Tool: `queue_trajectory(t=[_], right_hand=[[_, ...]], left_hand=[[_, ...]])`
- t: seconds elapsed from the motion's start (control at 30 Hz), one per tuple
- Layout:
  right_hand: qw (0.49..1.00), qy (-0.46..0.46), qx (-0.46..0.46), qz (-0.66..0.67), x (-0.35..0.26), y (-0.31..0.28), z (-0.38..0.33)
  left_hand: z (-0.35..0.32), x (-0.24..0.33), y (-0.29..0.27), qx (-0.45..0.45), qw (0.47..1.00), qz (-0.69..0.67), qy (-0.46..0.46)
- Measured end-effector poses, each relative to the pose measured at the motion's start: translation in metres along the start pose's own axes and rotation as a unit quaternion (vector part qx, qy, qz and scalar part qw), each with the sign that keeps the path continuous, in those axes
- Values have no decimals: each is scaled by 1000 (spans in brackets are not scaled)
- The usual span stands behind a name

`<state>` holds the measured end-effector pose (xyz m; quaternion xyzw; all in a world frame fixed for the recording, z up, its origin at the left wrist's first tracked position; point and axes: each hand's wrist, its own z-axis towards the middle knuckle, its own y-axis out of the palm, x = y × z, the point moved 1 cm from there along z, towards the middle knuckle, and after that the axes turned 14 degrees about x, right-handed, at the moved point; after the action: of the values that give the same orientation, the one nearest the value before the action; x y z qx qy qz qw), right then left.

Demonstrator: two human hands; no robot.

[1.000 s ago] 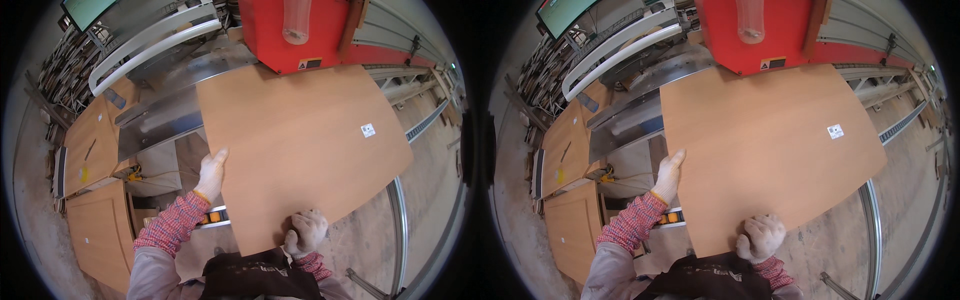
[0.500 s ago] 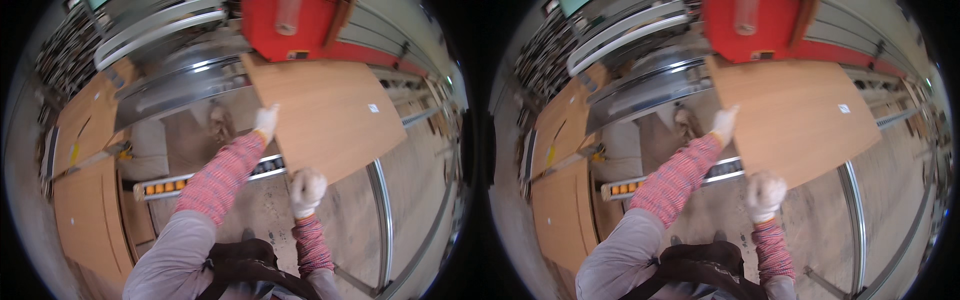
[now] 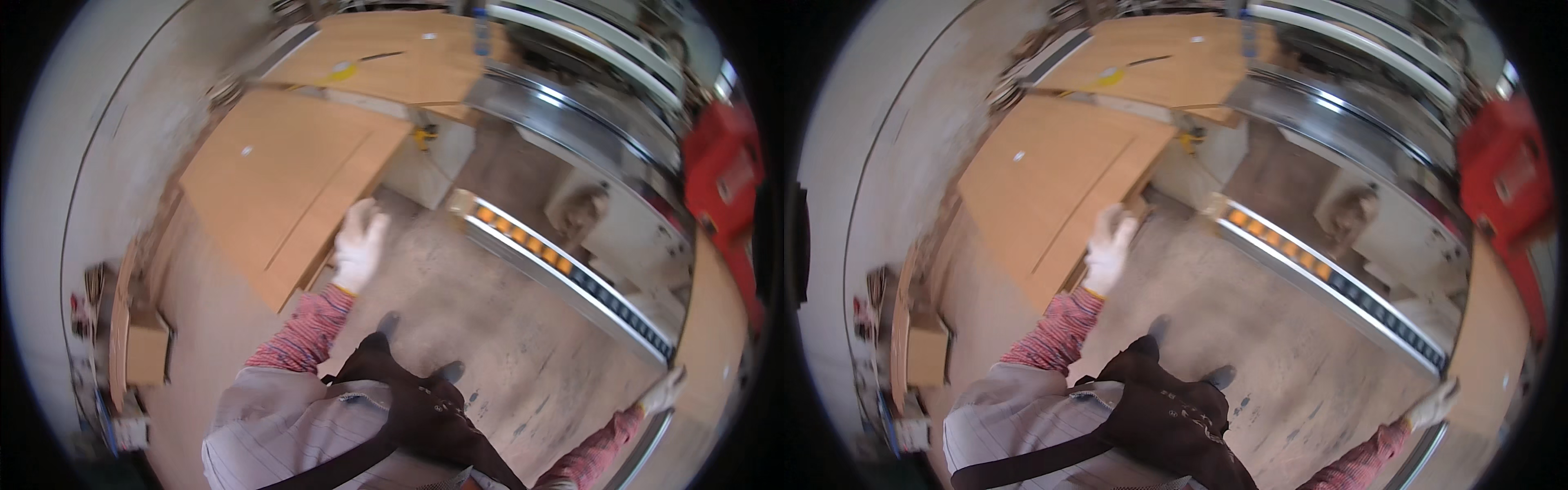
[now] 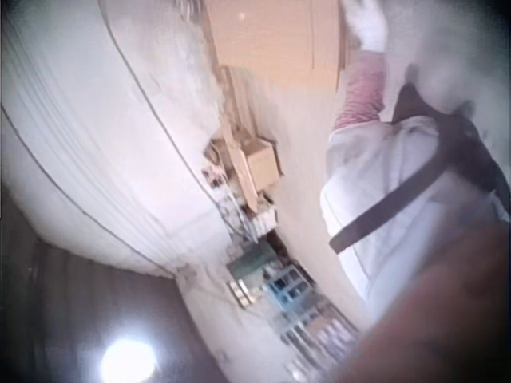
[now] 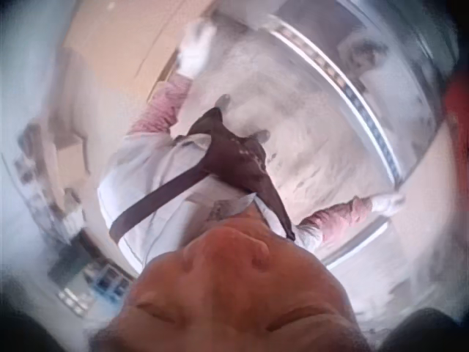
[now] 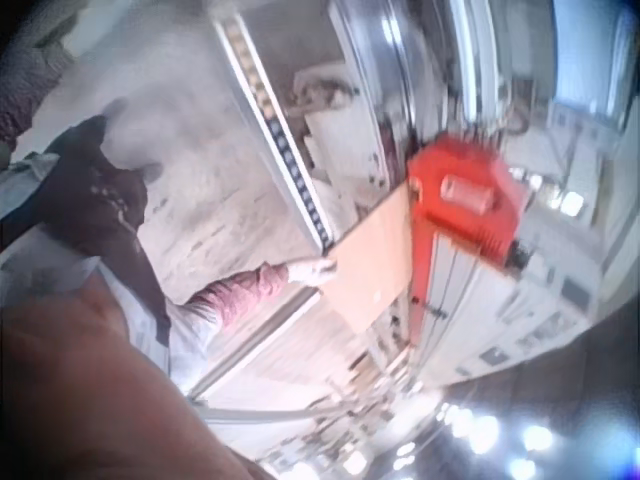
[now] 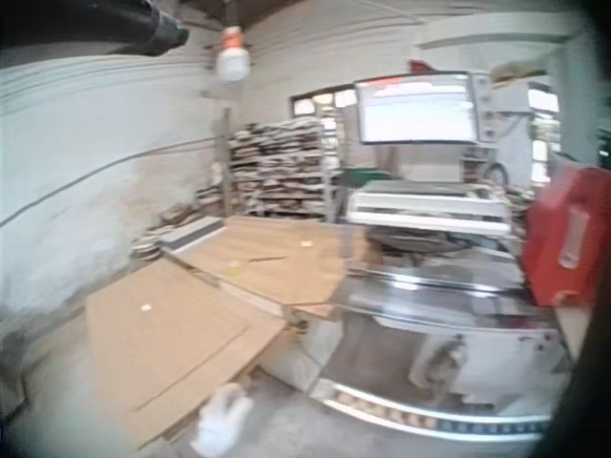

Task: The person repeatedly picks up large rectangular wooden panels from a stack and feeds them one at a time into a red industrial machine. They wear gloves and handle each panel with both hands, placing it onto the machine's roller conveyor before retrieving the next panel.

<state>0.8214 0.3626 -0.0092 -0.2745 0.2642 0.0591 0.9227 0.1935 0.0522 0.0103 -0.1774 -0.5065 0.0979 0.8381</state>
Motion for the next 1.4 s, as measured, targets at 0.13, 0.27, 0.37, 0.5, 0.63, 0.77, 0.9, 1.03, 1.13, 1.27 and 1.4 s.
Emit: queue_trajectory(t=[0.13, 0.27, 0.37, 0.5, 0.63, 0.77, 0.9, 1.03, 1.13, 1.27, 1.4], right_hand=[[965, -50, -48, 255, -165, -26, -104], [784, -130, -434, 424, -388, -28, -301], [736, -198, -512, 397, -505, 44, -422], [753, -365, -437, 328, -619, 167, -538], [773, -379, -443, 251, -720, 219, -596], [779, -376, -457, 209, -730, 211, -599], [772, -378, -468, 204, -685, 180, -601], [741, -357, -538, 186, -643, 86, -612], [744, -296, -564, 202, -625, 41, -603], [749, 111, -535, 375, -575, 62, -579], [529, 332, -702, 342, -501, -13, -573]], left_hand=[[32, -170, -148, 148, 955, 194, -169], [23, -271, -221, 237, 899, 218, -296], [14, -349, -258, 234, 853, 155, -440], [28, -361, -266, 283, 862, 134, -399], [36, -373, -282, 269, 848, 113, -442], [68, -350, -282, 239, 824, 68, -509], [75, -383, -287, 195, 834, 35, -514], [57, -451, -333, 228, 838, -64, -491], [53, -435, -370, 189, 805, -160, -540], [20, -394, -349, 160, 801, -215, -536], [-40, -346, -333, 159, 793, -262, -526]])
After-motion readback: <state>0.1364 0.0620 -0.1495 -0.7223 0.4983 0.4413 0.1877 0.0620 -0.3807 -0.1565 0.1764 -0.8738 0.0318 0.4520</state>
